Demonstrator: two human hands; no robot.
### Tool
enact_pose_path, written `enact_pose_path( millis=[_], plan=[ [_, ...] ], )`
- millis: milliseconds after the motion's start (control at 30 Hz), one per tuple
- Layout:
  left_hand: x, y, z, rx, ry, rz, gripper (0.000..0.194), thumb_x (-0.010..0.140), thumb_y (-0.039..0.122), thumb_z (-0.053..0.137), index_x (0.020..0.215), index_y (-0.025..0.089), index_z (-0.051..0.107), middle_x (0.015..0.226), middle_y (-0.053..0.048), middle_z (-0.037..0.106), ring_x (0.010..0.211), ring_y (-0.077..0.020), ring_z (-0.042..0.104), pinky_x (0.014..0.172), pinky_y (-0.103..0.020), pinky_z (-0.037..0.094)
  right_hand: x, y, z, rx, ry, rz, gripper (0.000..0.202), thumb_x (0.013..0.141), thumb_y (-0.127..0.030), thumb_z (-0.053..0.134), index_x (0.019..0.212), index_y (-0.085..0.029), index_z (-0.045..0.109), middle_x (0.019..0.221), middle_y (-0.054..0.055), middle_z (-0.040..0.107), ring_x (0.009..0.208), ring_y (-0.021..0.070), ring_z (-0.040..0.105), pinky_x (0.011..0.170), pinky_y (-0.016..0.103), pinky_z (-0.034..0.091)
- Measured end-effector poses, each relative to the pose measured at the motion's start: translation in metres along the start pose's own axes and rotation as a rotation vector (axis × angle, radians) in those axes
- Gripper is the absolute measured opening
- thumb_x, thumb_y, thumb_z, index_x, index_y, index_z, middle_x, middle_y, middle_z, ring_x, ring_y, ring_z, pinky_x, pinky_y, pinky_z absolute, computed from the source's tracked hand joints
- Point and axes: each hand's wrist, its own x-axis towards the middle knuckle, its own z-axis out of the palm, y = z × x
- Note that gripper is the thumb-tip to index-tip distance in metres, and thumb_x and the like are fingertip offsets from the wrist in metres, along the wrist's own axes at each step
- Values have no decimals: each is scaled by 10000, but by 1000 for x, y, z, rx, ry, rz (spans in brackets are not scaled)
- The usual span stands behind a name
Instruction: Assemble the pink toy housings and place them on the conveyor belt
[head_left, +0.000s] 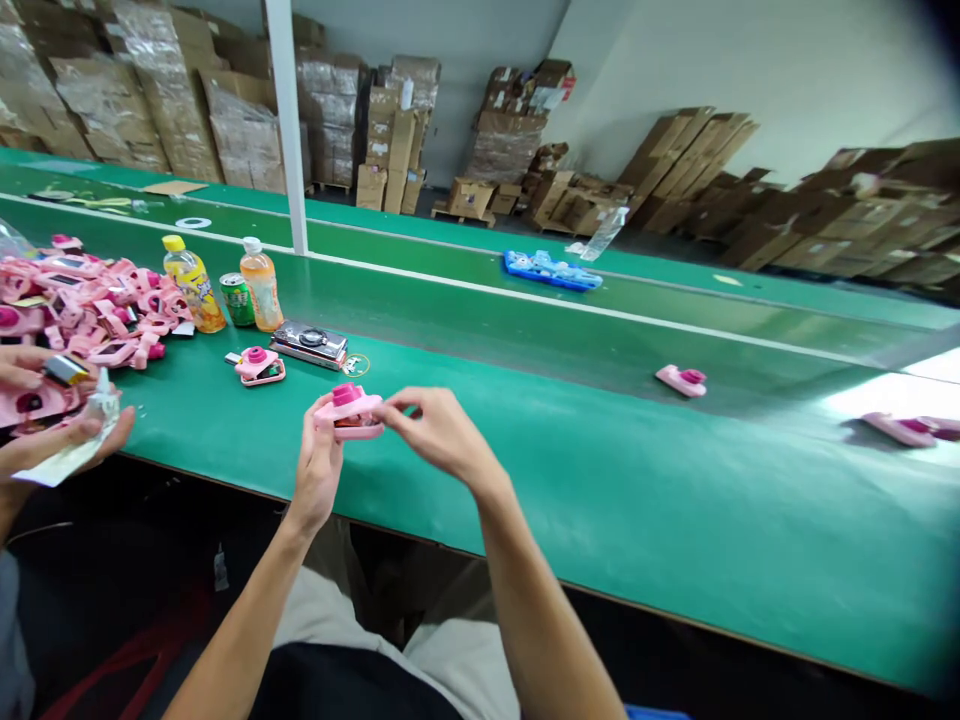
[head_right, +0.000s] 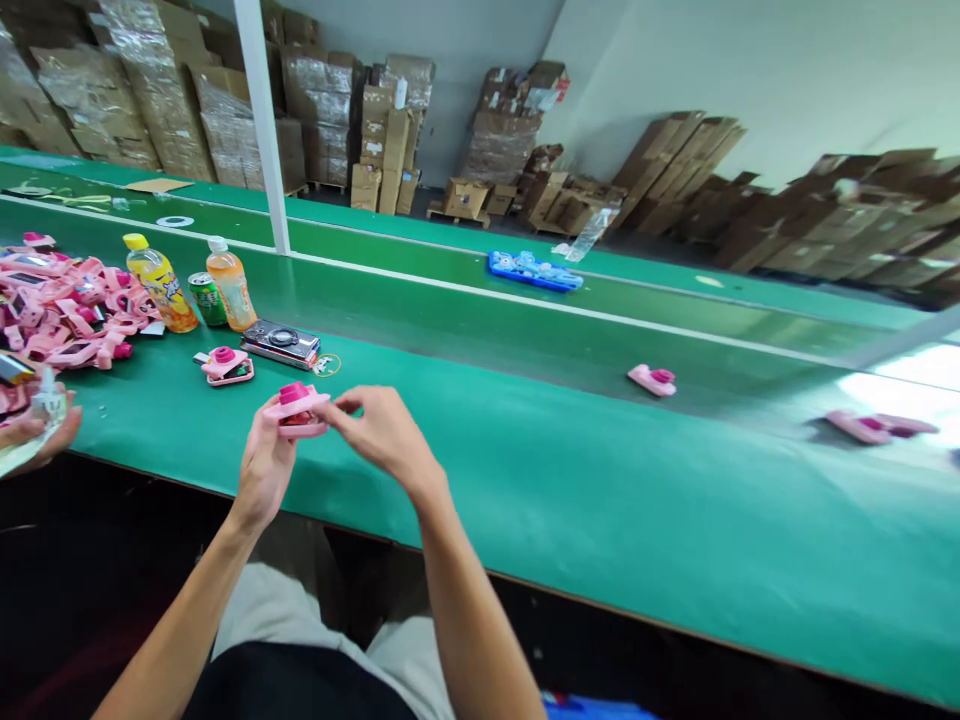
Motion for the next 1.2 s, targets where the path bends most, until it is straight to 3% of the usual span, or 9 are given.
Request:
enact_pose_path(
  millis=[100,200,333,467,567,667,800,1000,1200],
  plan=[
    [6,-10,19,-226,37,-103,398,1082,470,309,1396,241,396,1411,-127,602,1244,-232,645,1059,-447,538,-29,17,25,91,128,-13,293,956,-450,635,998,-194,772,964,71,749,856,192,671,710,286,512],
    [6,-12,26,-287,16,-150,367,1084,427,302,1409,272,375,1489,-131,548,1289,-249,621,1090,-468,522,-36,30,42,272,249,-13,310,953,-468,627,1046,-197,745,1075,96,723,964,206,677,766,293,570],
    [-2,-15,34,-200,-20,-157,495,1067,491,342,1503,266,284,1550,-145,466,1386,-262,531,1166,-491,442,-40,46,55,402,417,53,366,933,-547,625,976,-196,722,1188,127,650,1075,225,650,821,324,597],
    [-10,-20,38,-37,-52,-66,547,1029,574,405,1428,200,398,1488,-166,460,1396,-266,479,1213,-488,355,-51,60,65,429,520,103,420,919,-603,609,927,-190,684,1202,146,619,1077,240,642,847,355,589],
    [-13,-21,37,-2,-83,-69,490,1045,532,380,1414,212,418,1446,-147,466,1370,-251,483,1200,-466,368,-60,67,70,495,548,162,437,932,-607,577,1049,-189,630,1150,139,663,1027,235,671,871,371,582],
    [-14,-22,32,72,-144,-57,438,1047,504,391,1374,220,463,1387,-128,480,1333,-240,496,1175,-434,400,-66,71,66,527,497,236,440,943,-575,569,1149,-189,608,1142,134,692,1016,233,685,854,360,589],
    [-14,-27,28,160,-219,-45,403,1049,510,385,1303,219,497,1280,-113,511,1256,-225,529,1127,-402,440,-73,75,53,615,306,285,383,923,-531,619,1102,-193,637,1189,141,710,1007,239,703,867,375,598],
    [-24,-36,32,137,-315,-66,396,1062,506,329,1268,222,513,1235,-112,521,1192,-219,537,1106,-408,436,-101,82,47,709,206,311,365,857,-568,706,931,-236,575,1169,108,733,1117,257,693,989,411,566],
    [-34,-29,39,160,-517,-143,345,1079,452,286,1225,231,507,1197,-95,533,1144,-205,563,1079,-392,458,-127,92,40,622,173,422,367,797,-572,769,863,-239,631,957,75,758,959,277,739,886,399,615]
  ],
)
